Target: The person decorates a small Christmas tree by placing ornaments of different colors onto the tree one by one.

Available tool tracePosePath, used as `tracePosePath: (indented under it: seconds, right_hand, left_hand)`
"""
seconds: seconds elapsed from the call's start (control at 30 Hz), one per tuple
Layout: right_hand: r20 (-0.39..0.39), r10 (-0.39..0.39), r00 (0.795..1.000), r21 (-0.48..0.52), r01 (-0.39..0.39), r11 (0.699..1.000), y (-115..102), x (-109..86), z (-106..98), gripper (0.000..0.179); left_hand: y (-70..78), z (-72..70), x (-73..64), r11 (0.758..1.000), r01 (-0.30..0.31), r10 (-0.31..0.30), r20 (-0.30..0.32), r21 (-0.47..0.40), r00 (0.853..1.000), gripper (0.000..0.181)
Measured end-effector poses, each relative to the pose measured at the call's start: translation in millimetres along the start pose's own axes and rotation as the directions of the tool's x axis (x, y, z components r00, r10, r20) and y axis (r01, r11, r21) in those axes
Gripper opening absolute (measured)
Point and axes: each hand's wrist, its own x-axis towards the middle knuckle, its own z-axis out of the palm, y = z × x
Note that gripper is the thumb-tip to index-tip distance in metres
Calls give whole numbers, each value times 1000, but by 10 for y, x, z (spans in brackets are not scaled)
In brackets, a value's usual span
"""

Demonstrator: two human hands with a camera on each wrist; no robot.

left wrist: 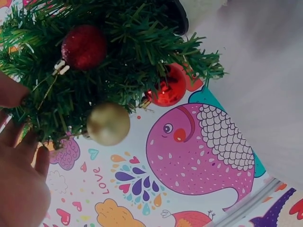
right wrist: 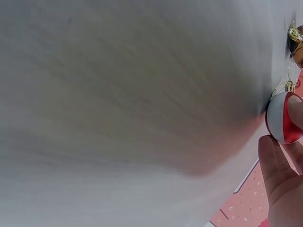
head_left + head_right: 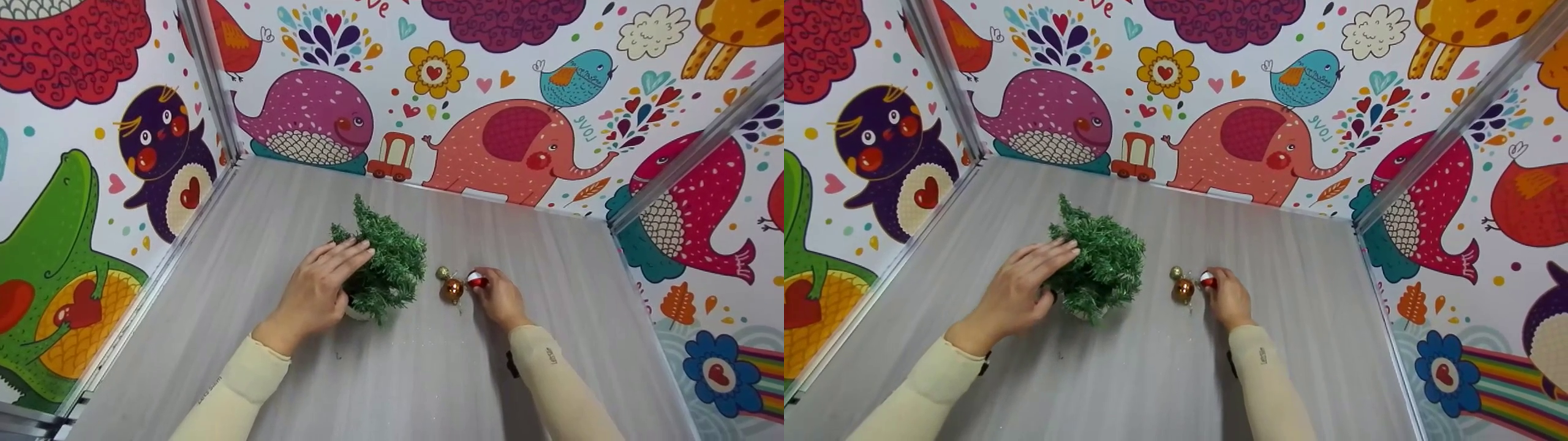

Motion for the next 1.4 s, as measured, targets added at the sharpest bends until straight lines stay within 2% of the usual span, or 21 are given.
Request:
tracePosePath:
  seconds: [0.33, 0.63, 1.07, 1.4]
  right_hand:
    - [10, 14, 1000, -3, -14, 1000, -2, -10, -10, 42]
    - [-12, -29, 1000, -20, 28, 999, 49, -25, 8, 41]
    - [44, 64, 997, 12, -65, 998, -8, 8, -16, 40]
    - [13, 40, 999, 18, -40, 999, -16, 22, -18, 42]
  left_hand:
    - [6, -10, 12, 1000, -5, 5, -13, -20, 1000, 81]
    - [4, 12, 26, 1000, -10, 10, -22, -5, 1000, 79]
    - [10, 12, 21, 1000, -1, 0, -24, -11, 1000, 79]
    - [15, 26, 14, 1000, 9, -9, -28, -3, 1000, 77]
